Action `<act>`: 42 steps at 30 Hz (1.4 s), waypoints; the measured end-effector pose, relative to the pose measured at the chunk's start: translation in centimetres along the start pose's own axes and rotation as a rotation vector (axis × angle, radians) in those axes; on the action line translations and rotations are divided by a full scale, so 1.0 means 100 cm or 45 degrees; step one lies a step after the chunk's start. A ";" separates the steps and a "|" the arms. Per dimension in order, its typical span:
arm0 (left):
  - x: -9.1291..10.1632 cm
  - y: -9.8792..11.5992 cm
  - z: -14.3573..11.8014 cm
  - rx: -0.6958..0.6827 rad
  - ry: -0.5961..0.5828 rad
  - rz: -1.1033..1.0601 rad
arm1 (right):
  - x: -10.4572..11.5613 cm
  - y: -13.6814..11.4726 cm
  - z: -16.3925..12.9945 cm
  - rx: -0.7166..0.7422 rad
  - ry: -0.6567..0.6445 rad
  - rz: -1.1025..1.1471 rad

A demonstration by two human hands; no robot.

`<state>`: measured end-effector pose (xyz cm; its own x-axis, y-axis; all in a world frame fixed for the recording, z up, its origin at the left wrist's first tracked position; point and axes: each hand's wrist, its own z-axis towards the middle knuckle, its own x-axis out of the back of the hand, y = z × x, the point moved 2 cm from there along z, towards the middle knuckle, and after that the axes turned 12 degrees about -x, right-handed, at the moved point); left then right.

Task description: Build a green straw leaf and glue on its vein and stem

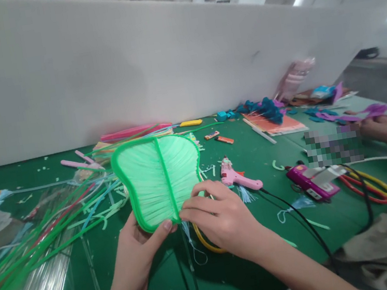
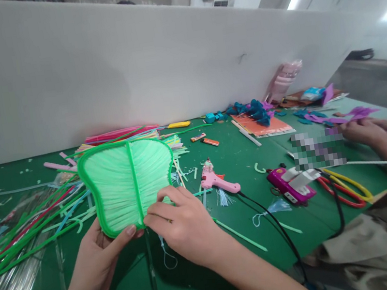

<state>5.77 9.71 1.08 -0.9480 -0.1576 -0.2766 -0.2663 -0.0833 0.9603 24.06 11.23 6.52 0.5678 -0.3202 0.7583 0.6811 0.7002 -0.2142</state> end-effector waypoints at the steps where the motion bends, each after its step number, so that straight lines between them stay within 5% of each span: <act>1: 0.001 0.000 0.000 0.004 -0.006 0.003 | 0.000 0.000 0.000 0.022 -0.010 -0.014; 11: 0.003 -0.003 0.008 0.042 -0.072 0.008 | -0.011 0.002 0.001 0.020 -0.099 -0.051; 14: 0.004 0.000 0.011 0.060 -0.047 -0.015 | -0.011 0.007 -0.002 -0.062 0.011 0.117; 16: 0.005 0.003 0.013 0.068 -0.016 -0.042 | -0.010 0.012 -0.010 -0.325 0.194 0.309; 19: 0.005 0.006 0.013 0.095 0.010 -0.088 | -0.015 0.014 -0.029 -0.955 0.454 0.673; 21: 0.005 0.008 0.012 0.127 -0.003 -0.115 | -0.024 0.006 -0.039 -1.233 0.413 1.112; 23: 0.002 0.009 0.010 0.158 -0.027 -0.135 | -0.036 -0.008 -0.040 -1.348 0.192 1.592; 26: -0.003 0.011 0.005 0.166 -0.044 -0.157 | -0.047 -0.025 -0.033 -1.399 0.008 1.970; 31: -0.008 0.012 -0.001 0.144 -0.031 -0.159 | -0.055 -0.027 -0.029 -1.529 0.158 2.022; 42: 0.010 0.009 0.010 -0.010 -0.083 -0.079 | -0.053 -0.023 -0.032 -1.536 0.136 2.253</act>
<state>4.38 10.49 1.75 -0.9392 -0.0875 -0.3321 -0.3235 -0.0988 0.9410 20.99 9.25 1.00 0.7623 -0.0112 -0.6471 -0.5959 -0.4023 -0.6950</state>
